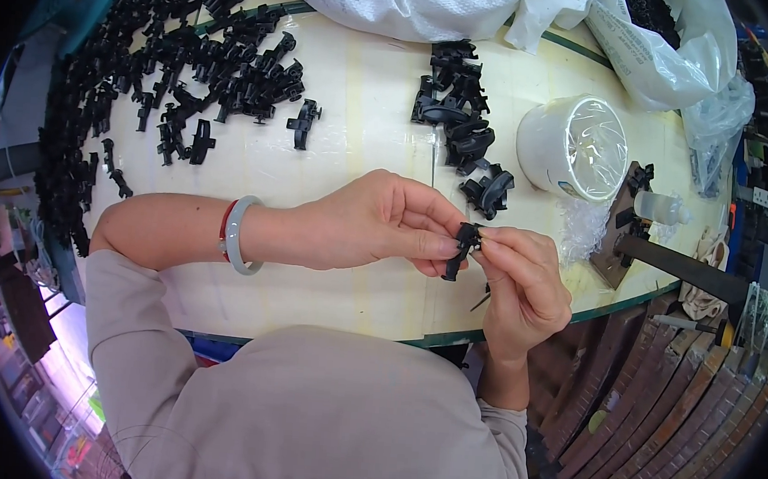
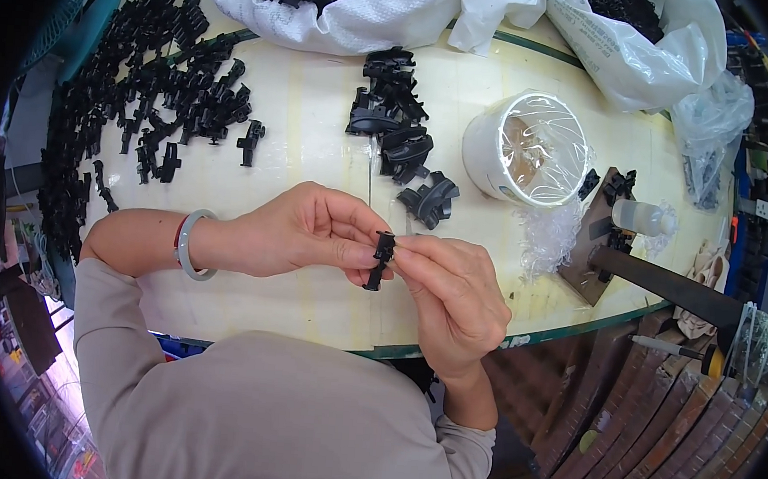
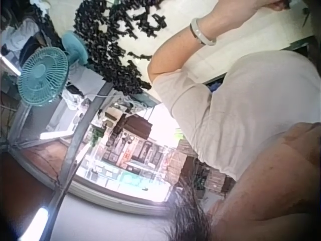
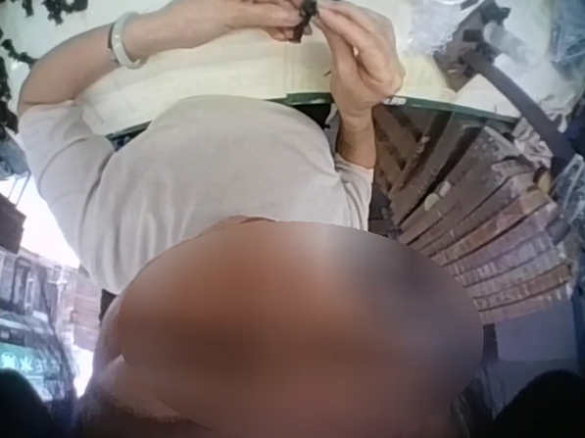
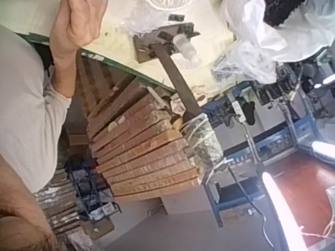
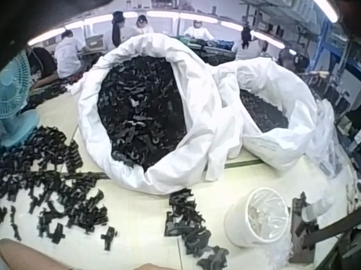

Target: The person assembles small black plastic components by hand, joining parts together at a workbench.

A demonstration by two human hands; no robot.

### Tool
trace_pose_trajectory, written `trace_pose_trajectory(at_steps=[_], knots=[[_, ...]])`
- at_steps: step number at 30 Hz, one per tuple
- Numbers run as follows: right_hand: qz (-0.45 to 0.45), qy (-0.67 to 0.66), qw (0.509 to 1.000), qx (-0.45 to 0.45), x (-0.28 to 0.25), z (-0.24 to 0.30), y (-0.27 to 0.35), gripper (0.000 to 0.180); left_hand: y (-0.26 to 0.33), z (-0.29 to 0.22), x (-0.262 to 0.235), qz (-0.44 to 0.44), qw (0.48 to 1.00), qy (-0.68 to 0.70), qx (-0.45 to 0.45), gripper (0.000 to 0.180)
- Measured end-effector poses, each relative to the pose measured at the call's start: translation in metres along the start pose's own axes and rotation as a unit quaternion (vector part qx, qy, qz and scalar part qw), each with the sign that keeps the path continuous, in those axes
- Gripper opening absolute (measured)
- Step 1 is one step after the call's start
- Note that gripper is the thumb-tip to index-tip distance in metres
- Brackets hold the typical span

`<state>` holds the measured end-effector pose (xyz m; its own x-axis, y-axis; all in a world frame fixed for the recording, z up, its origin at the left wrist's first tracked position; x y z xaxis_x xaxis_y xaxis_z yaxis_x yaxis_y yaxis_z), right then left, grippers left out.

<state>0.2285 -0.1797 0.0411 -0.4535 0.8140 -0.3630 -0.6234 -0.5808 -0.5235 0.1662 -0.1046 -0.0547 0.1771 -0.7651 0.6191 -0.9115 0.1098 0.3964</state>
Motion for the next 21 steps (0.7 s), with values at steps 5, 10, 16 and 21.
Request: trace_pose_trajectory(at_steps=[5, 10, 16, 21], knots=[[0.036, 0.065, 0.996, -0.054, 0.003, 0.009, 0.003, 0.024, 0.0, 0.001, -0.002, -0.019, 1.0, -0.012, 0.014, 0.019], [0.056, 0.066, 0.995, -0.054, 0.004, 0.003, -0.002, 0.028, 0.003, -0.007, -0.007, -0.057, 0.998, -0.03, 0.026, 0.018], [0.018, 0.093, 0.991, 0.094, -0.056, -0.025, -0.002, 0.03, 0.031, -0.05, -0.059, -0.24, 0.94, -0.215, 0.113, 0.022], [0.2, 0.123, 0.967, 0.099, -0.03, -0.025, 0.033, 0.024, 0.074, -0.072, -0.097, -0.366, 0.85, -0.354, 0.137, 0.026]])
Point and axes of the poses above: each hand's wrist, its own y-axis away from the middle knuckle, its own x-axis out of the palm, z = x × y, the point moved 10 cm from there along -y, towards the middle knuckle, and after that the axes turned 8 degrees about -z, right-handed, at the moved point
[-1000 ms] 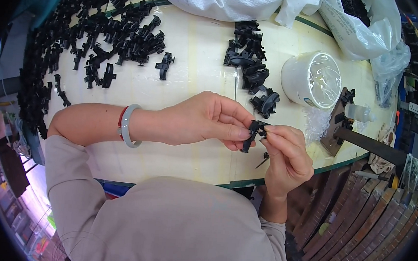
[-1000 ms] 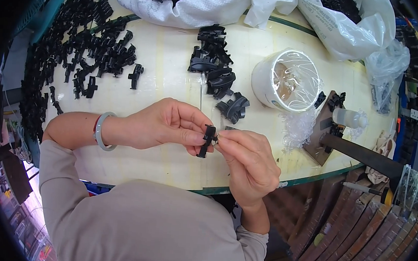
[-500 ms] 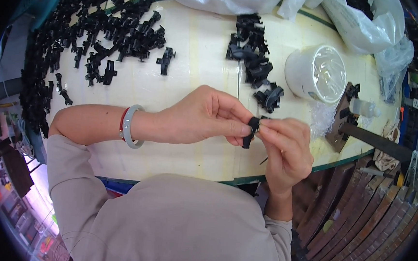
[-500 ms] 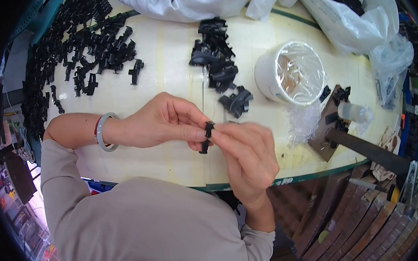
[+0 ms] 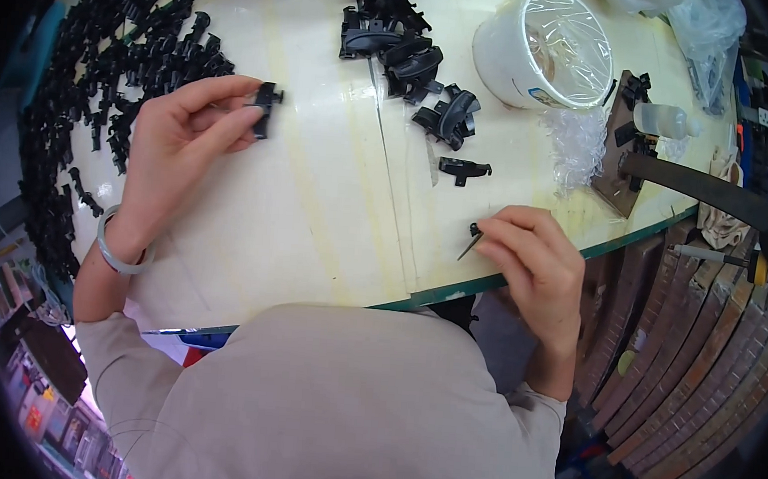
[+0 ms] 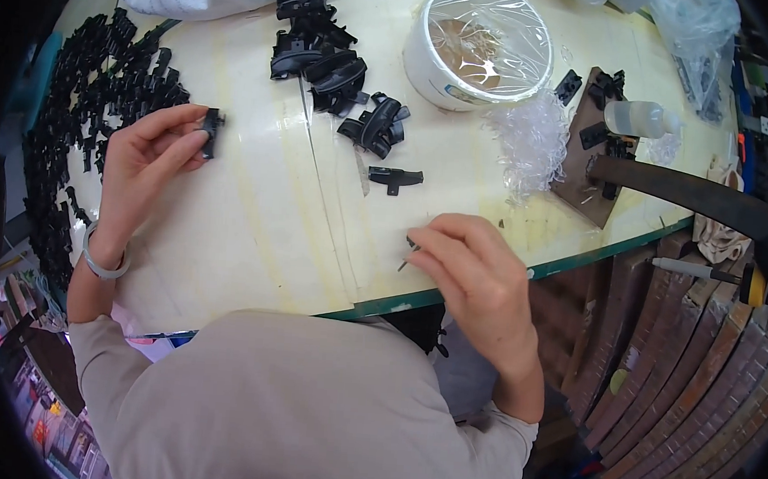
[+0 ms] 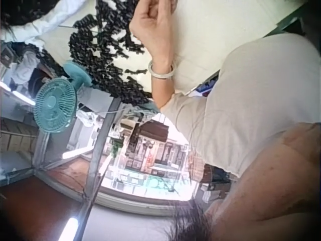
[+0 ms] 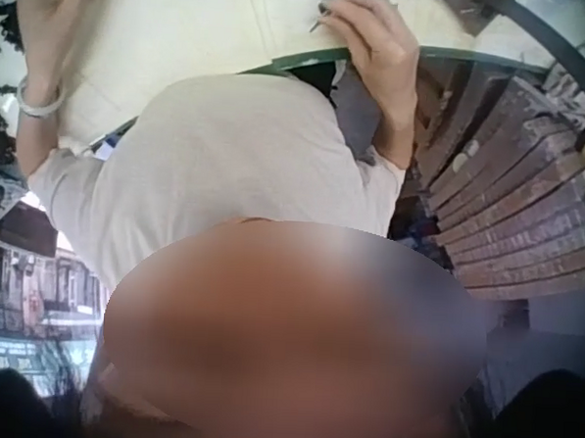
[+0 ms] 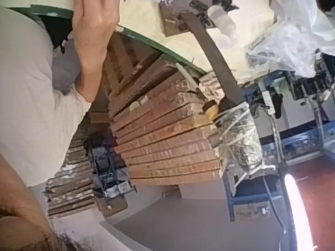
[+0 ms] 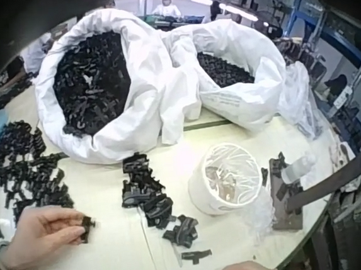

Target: The person assembles small black plastic components by hand, joining parts together at a workbench.

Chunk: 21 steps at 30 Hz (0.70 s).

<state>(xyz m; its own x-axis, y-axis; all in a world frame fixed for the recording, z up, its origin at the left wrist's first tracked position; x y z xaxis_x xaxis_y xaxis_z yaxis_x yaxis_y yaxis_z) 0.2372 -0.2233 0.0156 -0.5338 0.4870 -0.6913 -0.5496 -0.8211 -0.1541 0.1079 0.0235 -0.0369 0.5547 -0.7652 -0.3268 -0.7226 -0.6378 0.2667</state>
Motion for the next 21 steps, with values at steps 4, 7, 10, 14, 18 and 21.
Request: trace_pose_trajectory(at_steps=[4, 7, 10, 14, 18, 21], knots=[[-0.039, 0.055, 0.998, -0.008, 0.01, 0.004, 0.008, 0.019, 0.007, -0.01, -0.022, -0.066, 0.994, -0.082, 0.043, 0.024], [-0.059, 0.095, 0.994, -0.013, 0.009, 0.004, 0.009, 0.017, 0.014, -0.03, -0.024, -0.097, 0.974, -0.186, 0.082, 0.022], [-0.086, 0.072, 0.994, 0.004, 0.001, -0.008, 0.009, 0.014, 0.03, -0.081, 0.01, -0.085, 0.899, -0.292, 0.317, 0.023], [-0.137, -0.108, 0.975, 0.139, -0.008, -0.028, 0.016, 0.014, 0.057, -0.11, 0.078, 0.022, 0.842, -0.222, 0.491, 0.037], [-0.165, -0.212, 0.944, 0.193, -0.008, -0.047, 0.02, 0.015, 0.059, -0.105, 0.149, 0.104, 0.777, -0.271, 0.558, 0.03], [-0.191, -0.259, 0.923, 0.213, -0.012, -0.057, 0.033, 0.015, 0.064, -0.102, 0.168, 0.043, 0.769, -0.25, 0.587, 0.016]])
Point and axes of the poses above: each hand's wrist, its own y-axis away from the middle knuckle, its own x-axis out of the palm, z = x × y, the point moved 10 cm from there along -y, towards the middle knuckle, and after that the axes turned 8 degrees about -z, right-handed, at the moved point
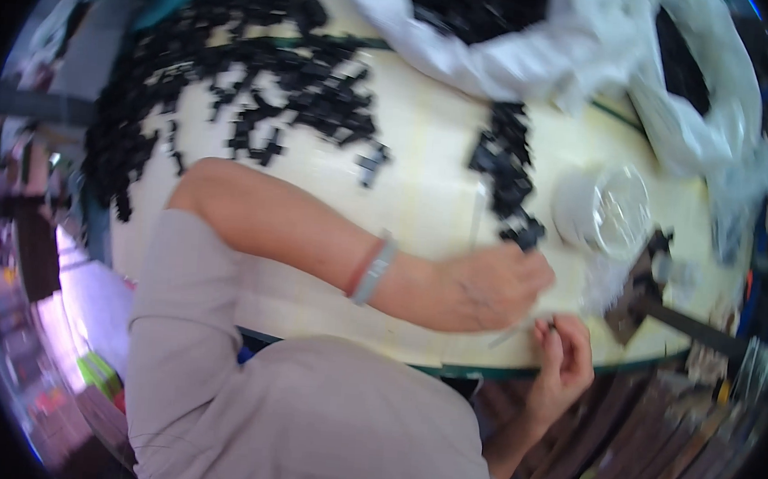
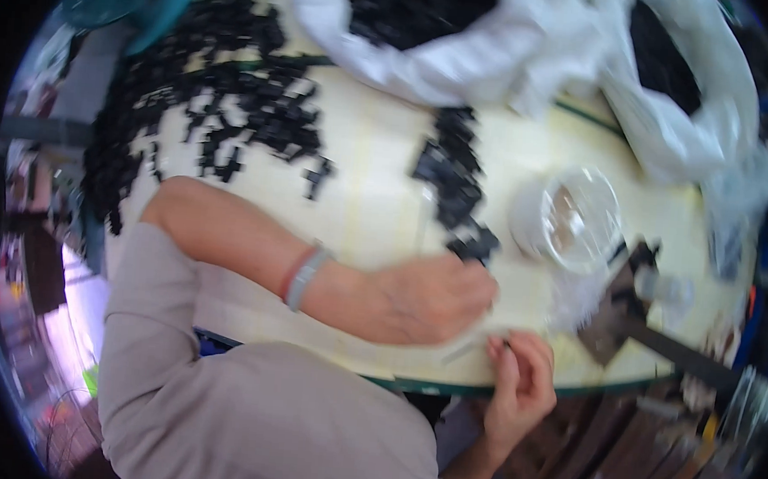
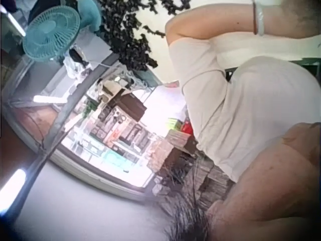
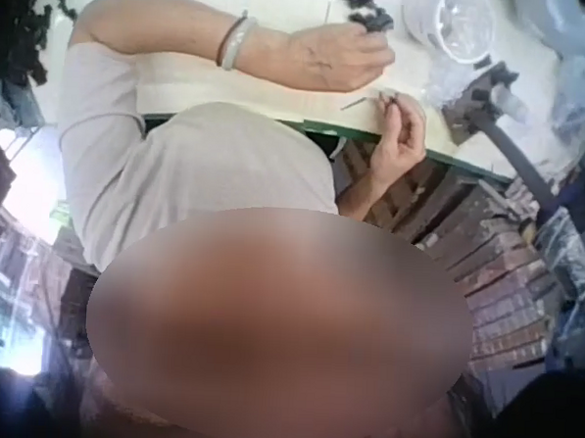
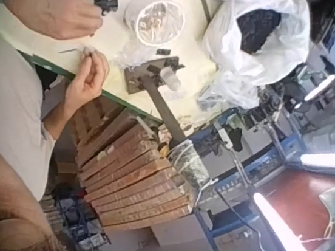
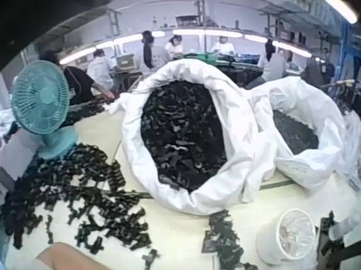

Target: The person assembles small black plastic components by hand, joining parts together at a workbench.

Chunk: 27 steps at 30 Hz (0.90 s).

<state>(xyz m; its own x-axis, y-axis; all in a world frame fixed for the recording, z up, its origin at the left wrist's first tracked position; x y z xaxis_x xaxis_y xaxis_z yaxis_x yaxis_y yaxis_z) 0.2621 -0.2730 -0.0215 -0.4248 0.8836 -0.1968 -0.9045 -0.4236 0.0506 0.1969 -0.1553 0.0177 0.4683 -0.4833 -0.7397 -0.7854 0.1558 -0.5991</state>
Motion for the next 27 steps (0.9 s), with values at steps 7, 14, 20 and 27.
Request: trace_pose_trajectory(at_steps=[7, 14, 20, 27], knots=[[-0.043, 0.038, 0.998, 0.024, -0.017, -0.023, -0.012, 0.021, 0.018, -0.023, -0.013, -0.07, 0.995, 0.019, 0.063, 0.012], [-0.034, 0.033, 0.998, -0.039, -0.005, 0.021, -0.027, 0.018, 0.038, 0.004, -0.022, -0.017, 0.955, 0.286, -0.076, 0.007], [-0.06, 0.163, 0.967, -0.184, -0.009, 0.07, -0.041, 0.018, 0.035, 0.025, -0.037, -0.067, 0.906, 0.388, -0.152, 0.018], [-0.008, 0.224, 0.882, -0.414, 0.035, 0.127, -0.065, 0.02, 0.055, 0.056, -0.011, 0.073, 0.772, 0.498, -0.387, 0.019]])
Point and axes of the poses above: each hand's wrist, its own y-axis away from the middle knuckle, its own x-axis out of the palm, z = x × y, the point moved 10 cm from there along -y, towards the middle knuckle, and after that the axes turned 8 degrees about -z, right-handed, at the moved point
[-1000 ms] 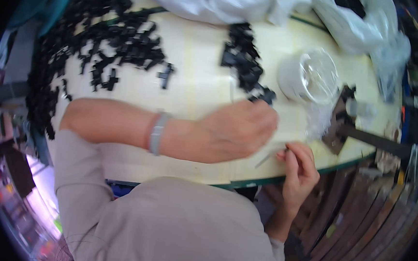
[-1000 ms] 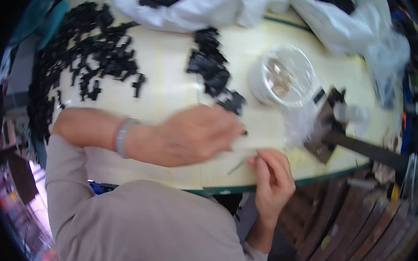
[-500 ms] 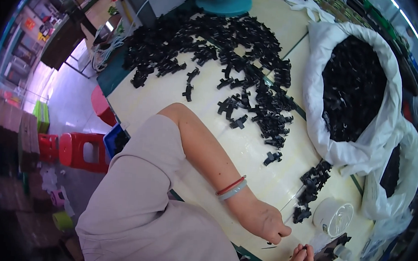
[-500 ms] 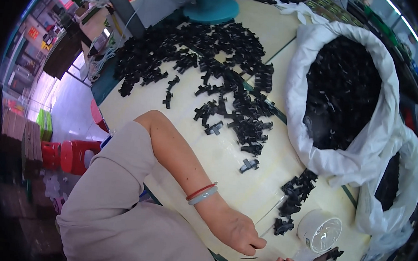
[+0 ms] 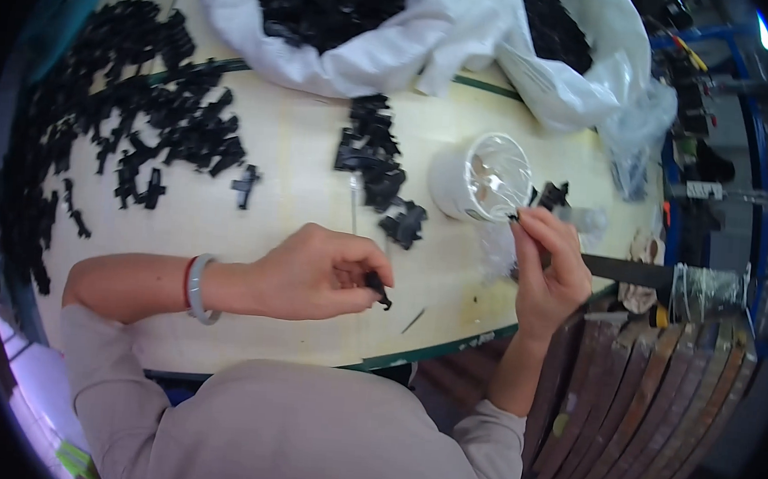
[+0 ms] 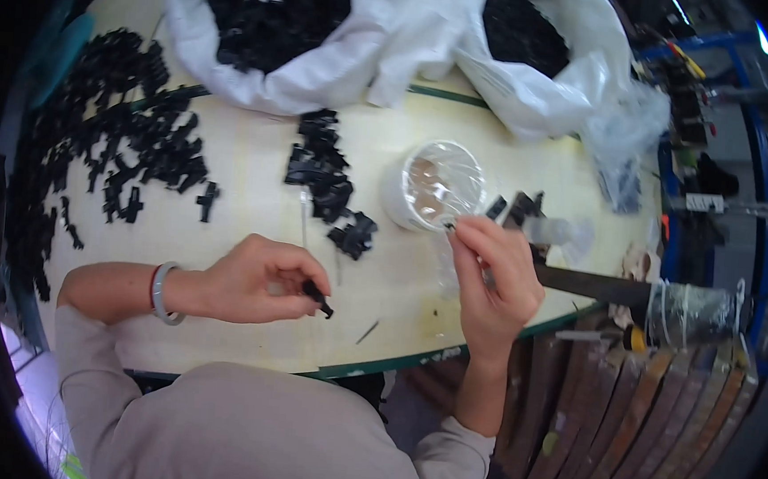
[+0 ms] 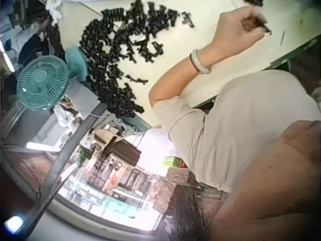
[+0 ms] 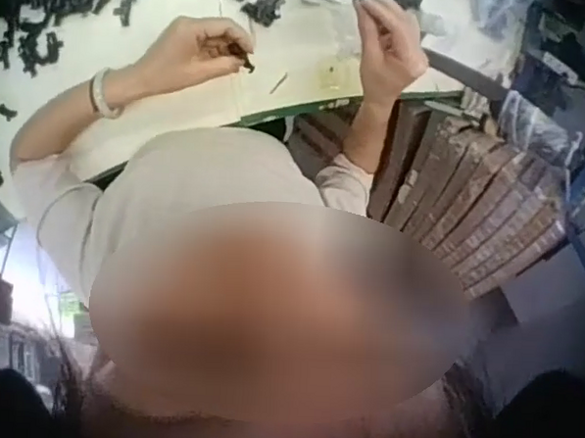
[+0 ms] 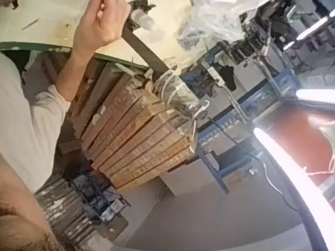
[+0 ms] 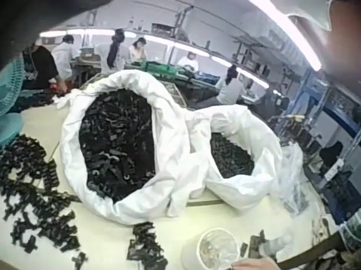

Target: The person assembles small black plastic components by hand, joining parts together at a workbench.

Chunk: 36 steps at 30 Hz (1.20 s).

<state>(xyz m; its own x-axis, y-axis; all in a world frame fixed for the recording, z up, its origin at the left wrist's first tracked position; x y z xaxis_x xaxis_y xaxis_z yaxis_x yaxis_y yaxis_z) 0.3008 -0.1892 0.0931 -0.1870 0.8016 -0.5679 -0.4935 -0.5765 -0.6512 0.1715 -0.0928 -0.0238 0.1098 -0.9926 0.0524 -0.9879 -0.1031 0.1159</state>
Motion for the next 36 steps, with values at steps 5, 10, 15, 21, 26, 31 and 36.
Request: trace_pose_trajectory(at_steps=[5, 10, 15, 21, 26, 31, 36], knots=[[0.017, 0.051, 0.998, -0.019, 0.002, -0.01, -0.012, 0.018, -0.008, 0.002, 0.003, 0.002, 0.999, 0.042, -0.008, 0.024], [0.07, 0.087, 0.992, -0.059, 0.018, -0.01, -0.022, 0.019, -0.008, 0.001, 0.004, -0.012, 0.999, 0.037, 0.002, 0.029], [0.108, 0.116, 0.984, -0.087, 0.03, -0.008, -0.021, 0.018, -0.005, 0.023, 0.007, 0.002, 0.979, 0.175, -0.101, 0.026], [0.117, 0.014, 0.993, 0.022, 0.021, -0.01, -0.018, 0.018, -0.006, 0.025, 0.002, -0.018, 0.952, 0.268, -0.145, 0.021], [0.112, -0.148, 0.964, 0.188, 0.022, -0.009, 0.015, 0.022, -0.007, 0.021, 0.002, -0.017, 0.945, 0.293, -0.141, 0.019], [0.104, -0.189, 0.95, 0.226, 0.037, 0.006, 0.039, 0.021, -0.006, 0.023, 0.006, -0.008, 0.94, 0.308, -0.148, 0.019], [0.074, -0.193, 0.965, 0.164, 0.039, 0.022, 0.044, 0.02, -0.005, 0.02, 0.011, 0.004, 0.936, 0.32, -0.149, 0.018]])
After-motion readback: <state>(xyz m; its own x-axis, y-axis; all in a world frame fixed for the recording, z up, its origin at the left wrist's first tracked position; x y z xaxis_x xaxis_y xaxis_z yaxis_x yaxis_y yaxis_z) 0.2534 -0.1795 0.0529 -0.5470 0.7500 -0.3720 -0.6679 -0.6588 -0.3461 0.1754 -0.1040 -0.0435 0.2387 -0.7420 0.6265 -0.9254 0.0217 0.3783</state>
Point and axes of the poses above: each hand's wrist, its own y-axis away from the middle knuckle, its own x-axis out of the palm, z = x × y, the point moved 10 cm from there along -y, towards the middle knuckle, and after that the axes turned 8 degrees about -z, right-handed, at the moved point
